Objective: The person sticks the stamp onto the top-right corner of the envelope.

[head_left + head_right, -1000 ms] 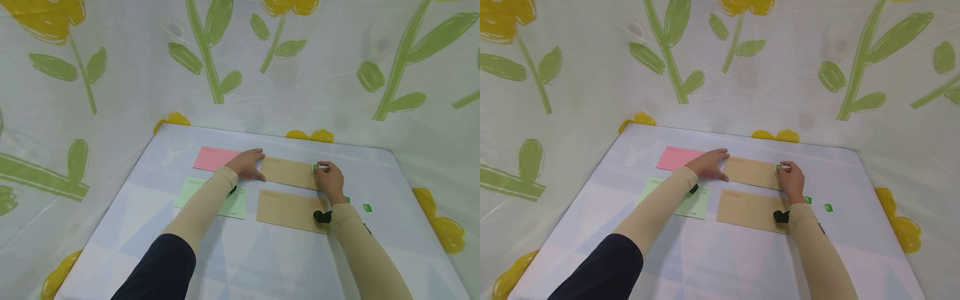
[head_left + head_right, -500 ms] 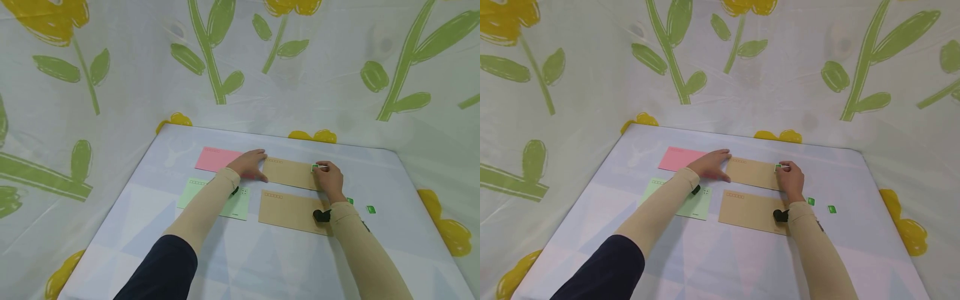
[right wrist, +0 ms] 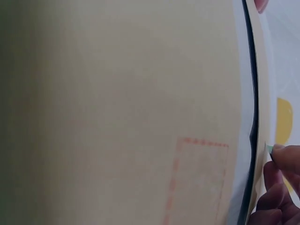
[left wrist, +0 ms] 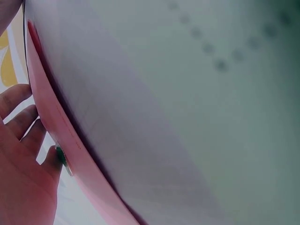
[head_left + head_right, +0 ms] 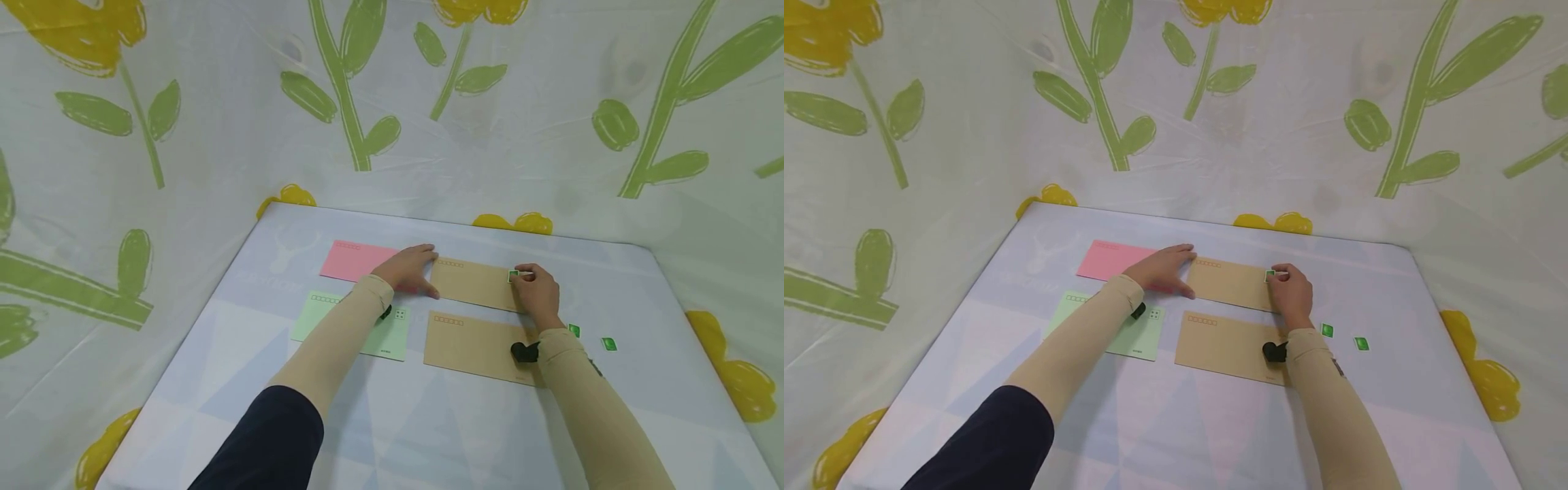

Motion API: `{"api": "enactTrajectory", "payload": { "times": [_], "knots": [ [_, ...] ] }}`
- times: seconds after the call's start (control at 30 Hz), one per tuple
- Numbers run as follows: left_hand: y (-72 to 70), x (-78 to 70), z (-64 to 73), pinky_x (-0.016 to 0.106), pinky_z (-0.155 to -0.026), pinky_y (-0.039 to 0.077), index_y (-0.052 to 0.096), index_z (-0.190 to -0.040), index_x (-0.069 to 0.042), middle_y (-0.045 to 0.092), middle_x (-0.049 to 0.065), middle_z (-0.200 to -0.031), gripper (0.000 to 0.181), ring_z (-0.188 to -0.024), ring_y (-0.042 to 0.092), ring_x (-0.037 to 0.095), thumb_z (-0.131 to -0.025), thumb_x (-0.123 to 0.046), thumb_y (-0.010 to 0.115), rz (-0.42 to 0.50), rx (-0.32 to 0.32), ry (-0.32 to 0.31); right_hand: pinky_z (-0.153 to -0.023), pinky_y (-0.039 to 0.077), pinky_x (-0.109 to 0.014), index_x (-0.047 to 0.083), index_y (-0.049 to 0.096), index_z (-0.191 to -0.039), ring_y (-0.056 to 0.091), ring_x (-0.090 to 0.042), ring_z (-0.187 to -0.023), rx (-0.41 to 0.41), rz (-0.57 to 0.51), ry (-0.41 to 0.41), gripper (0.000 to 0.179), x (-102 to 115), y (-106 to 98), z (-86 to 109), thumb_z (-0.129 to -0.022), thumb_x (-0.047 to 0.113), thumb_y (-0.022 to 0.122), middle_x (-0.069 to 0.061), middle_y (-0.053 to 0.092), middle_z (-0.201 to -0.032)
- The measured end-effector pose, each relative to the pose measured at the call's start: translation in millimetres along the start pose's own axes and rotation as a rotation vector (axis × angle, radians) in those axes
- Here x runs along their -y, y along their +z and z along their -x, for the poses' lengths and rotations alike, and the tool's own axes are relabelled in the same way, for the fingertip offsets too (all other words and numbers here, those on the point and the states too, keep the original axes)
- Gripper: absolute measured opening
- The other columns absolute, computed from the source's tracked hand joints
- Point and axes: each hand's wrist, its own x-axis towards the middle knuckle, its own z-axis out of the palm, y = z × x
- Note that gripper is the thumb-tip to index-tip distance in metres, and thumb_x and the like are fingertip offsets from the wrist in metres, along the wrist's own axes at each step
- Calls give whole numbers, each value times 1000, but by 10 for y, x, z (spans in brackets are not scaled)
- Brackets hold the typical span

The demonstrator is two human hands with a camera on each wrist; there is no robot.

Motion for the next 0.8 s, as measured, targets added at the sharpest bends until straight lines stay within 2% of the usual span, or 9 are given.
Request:
{"api": "enactTrajectory", "payload": {
  "times": [0.33, 0.63, 0.8],
  "knots": [
    [-4, -2, 6, 33, -127, 16, 34, -160, -16, 20, 1, -169, 113, -156, 16, 18, -72, -67, 82, -7, 2, 5, -71, 47, -33, 9, 66, -130, 62, -32, -95, 23, 68, -8, 34, -11, 2, -19, -101, 27, 63, -17, 68, -115],
    [-12, -10, 20, 34, -127, 16, 34, -160, -15, 20, 3, -169, 112, -156, 16, 19, -72, -66, 82, -12, 3, 16, -82, 52, -47, 7, 65, -131, 64, -35, -99, 41, 96, -29, 36, -31, 15, -24, -102, 28, 61, -18, 69, -116],
    [-32, -28, 26, 32, -127, 15, 34, -160, -16, 20, 2, -169, 111, -156, 16, 18, -73, -65, 82, -18, 7, 7, -84, 53, -49, 7, 66, -131, 63, -37, -100, 41, 97, -32, 37, -51, 28, -45, -102, 28, 61, -19, 68, -117]
  ]
}}
